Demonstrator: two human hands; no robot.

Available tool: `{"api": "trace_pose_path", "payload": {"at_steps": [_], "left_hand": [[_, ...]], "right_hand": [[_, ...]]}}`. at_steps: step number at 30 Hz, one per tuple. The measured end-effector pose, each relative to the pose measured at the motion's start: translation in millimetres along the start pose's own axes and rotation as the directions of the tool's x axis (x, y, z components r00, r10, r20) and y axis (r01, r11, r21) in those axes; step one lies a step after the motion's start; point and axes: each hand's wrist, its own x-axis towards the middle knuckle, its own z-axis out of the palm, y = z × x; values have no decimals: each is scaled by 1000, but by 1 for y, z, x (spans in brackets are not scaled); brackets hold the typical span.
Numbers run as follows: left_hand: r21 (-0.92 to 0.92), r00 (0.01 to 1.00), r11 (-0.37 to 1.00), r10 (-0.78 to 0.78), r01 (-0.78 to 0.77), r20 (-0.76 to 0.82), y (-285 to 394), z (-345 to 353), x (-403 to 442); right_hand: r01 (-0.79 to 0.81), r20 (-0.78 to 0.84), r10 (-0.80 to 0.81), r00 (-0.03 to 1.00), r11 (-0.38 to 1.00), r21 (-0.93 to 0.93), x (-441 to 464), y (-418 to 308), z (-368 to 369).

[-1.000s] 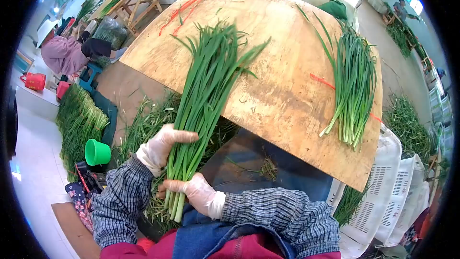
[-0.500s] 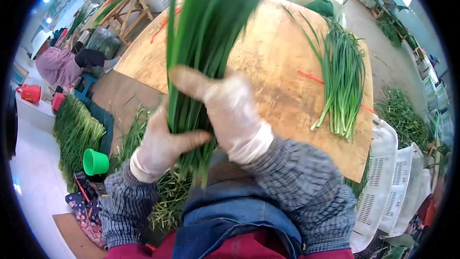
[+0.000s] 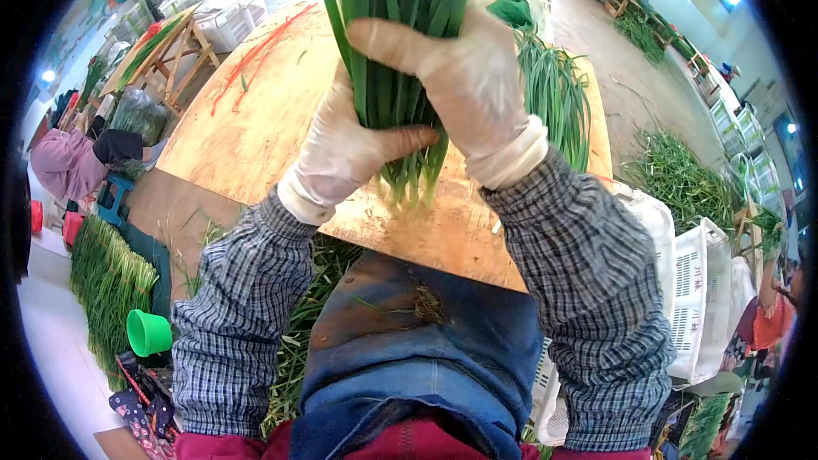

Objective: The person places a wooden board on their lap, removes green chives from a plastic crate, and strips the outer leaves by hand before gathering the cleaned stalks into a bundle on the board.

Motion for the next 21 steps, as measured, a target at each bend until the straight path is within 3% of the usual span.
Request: {"api": "trace_pose_path", "payload": {"at_steps": [4,8,10,11,12,13,15,19,20,21], "left_hand": [[-68,993,991,-109,111,40,-13,3,-9],[5,989,995,-101,101,106,-7,9,11],[99,985,992,-91,77,143,11,16,32],[140,983,988,-86,63,165,14,21,42],[124,990,991,26,-43,138,15,28,54],[229,982,970,-121,85,147,22,35,63],[142,966,987,33,-71,258,6,48,91],[-27,931,990,-119,137,345,-32,86,118],[18,910,962,-264,273,319,-20,90,111],[-7,894,949,-294,315,338,-30,96,111]], "right_hand": [[-13,-85,33,996,974,225,-17,17,7],[98,-82,-113,990,981,-165,-5,16,-5],[378,34,-421,906,772,-511,16,16,-28],[135,-62,-162,985,940,-312,21,-3,-29],[-122,-152,110,982,990,-71,26,-22,-30],[76,-54,-85,995,986,-146,34,-23,-45],[-284,-70,282,957,959,-14,47,-25,-69],[-475,-168,462,871,879,-44,55,18,-109],[-520,-189,504,842,853,-42,55,37,-118],[-565,-209,547,811,824,-36,56,57,-129]]}}
